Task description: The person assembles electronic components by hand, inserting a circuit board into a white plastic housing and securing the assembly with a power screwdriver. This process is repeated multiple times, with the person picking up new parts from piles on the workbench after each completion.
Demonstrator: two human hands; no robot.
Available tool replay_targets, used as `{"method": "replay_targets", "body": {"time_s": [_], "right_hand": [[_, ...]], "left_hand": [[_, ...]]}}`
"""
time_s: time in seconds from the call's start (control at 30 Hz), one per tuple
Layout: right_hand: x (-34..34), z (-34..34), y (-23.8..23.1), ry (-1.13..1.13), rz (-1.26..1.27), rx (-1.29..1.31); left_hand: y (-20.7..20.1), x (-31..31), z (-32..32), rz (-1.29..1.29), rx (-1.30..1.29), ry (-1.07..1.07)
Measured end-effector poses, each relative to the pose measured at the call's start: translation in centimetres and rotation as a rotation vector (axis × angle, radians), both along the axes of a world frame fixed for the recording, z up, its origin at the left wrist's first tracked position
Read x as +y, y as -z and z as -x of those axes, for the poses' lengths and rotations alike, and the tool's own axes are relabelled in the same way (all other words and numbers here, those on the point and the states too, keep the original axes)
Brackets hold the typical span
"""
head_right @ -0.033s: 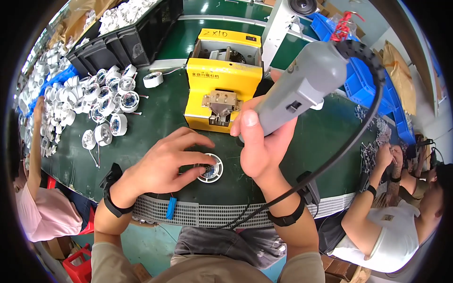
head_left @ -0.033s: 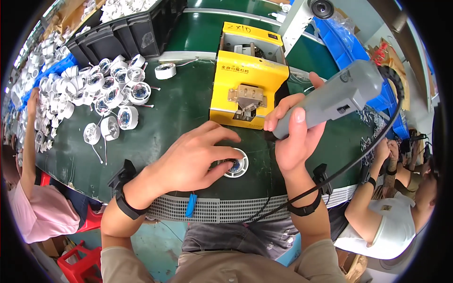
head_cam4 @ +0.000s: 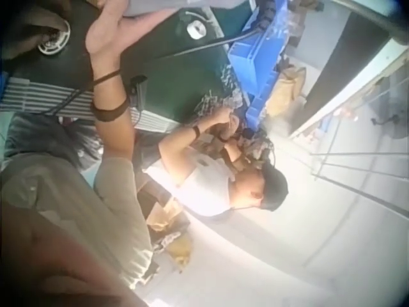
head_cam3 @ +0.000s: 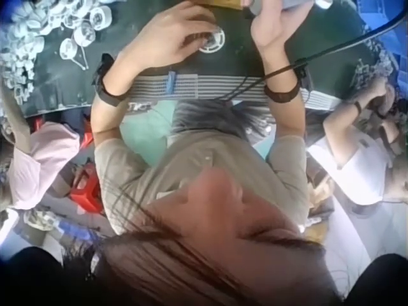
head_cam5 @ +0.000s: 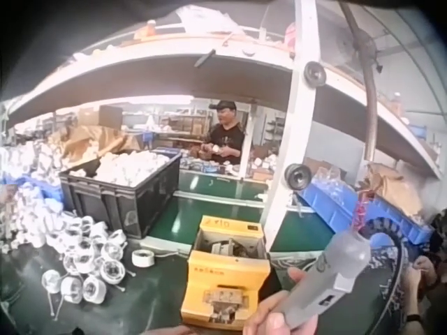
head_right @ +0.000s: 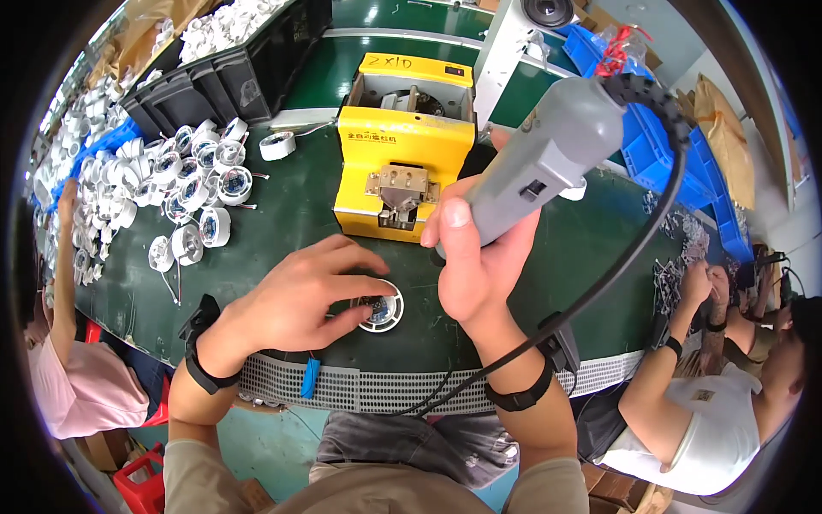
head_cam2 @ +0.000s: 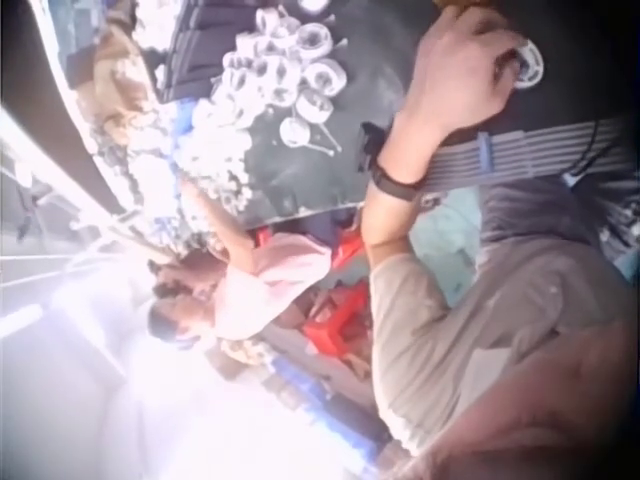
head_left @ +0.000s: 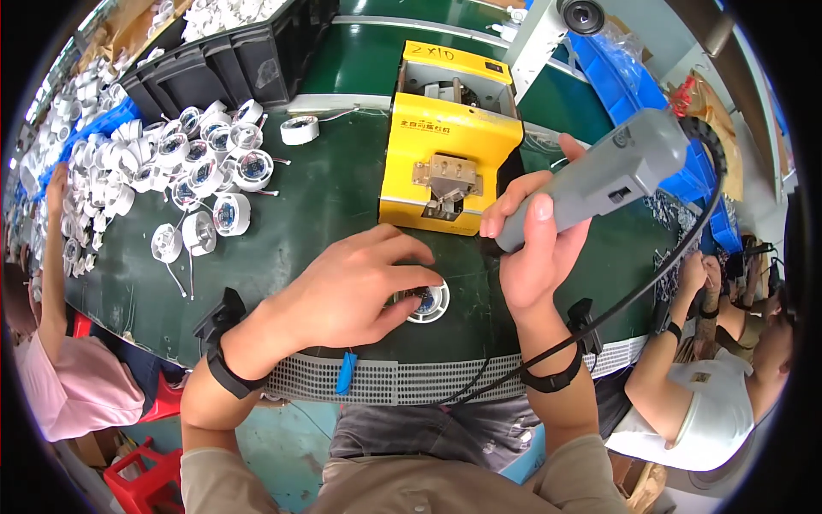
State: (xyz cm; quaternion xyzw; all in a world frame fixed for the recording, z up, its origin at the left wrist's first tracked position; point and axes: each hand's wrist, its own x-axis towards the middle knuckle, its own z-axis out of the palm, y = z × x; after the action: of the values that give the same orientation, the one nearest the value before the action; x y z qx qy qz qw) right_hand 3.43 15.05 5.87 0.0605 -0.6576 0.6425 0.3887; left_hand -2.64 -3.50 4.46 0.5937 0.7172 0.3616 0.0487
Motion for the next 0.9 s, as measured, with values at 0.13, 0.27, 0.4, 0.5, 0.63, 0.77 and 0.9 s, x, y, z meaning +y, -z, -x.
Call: {"method": "replay_targets", "body": {"time_s": [0.13,0.27,0.4,0.5,0.63,0.77,0.9], "right_hand": [[0.4,-0.2,0.2,0.023,0.017,-0.047],[0.2,-0.3,0.4,-0.015,-0.038,-0.028],[-0.2,-0.1,0.7,-0.026,-0.033,-0.076],[0.3,0.4,1.3,-0.023,-0.119,-0.043],[0.7,0.6,1.9,-0.019,-0.128,-0.073],[0.9,0.6,2.2,-0.013,-0.137,-0.085],[0.8,0.5,2.1,-0.024,-0.126,-0.081]], "left_hand": [[-1.6,0.6,0.4,0.234,0.057,0.054],[-1.7,0.8,0.4,0.193,0.139,0.126],[-2.4,0.9,0.3,0.348,0.067,0.120],[-2.9,1.5,0.7,0.345,0.114,0.184],[-1.8,2.0,1.5,0.343,-0.054,0.234],[-0.1,2.1,1.9,0.303,-0.251,0.242],[-0.2,2.3,1.1,0.237,-0.319,0.181]]}}
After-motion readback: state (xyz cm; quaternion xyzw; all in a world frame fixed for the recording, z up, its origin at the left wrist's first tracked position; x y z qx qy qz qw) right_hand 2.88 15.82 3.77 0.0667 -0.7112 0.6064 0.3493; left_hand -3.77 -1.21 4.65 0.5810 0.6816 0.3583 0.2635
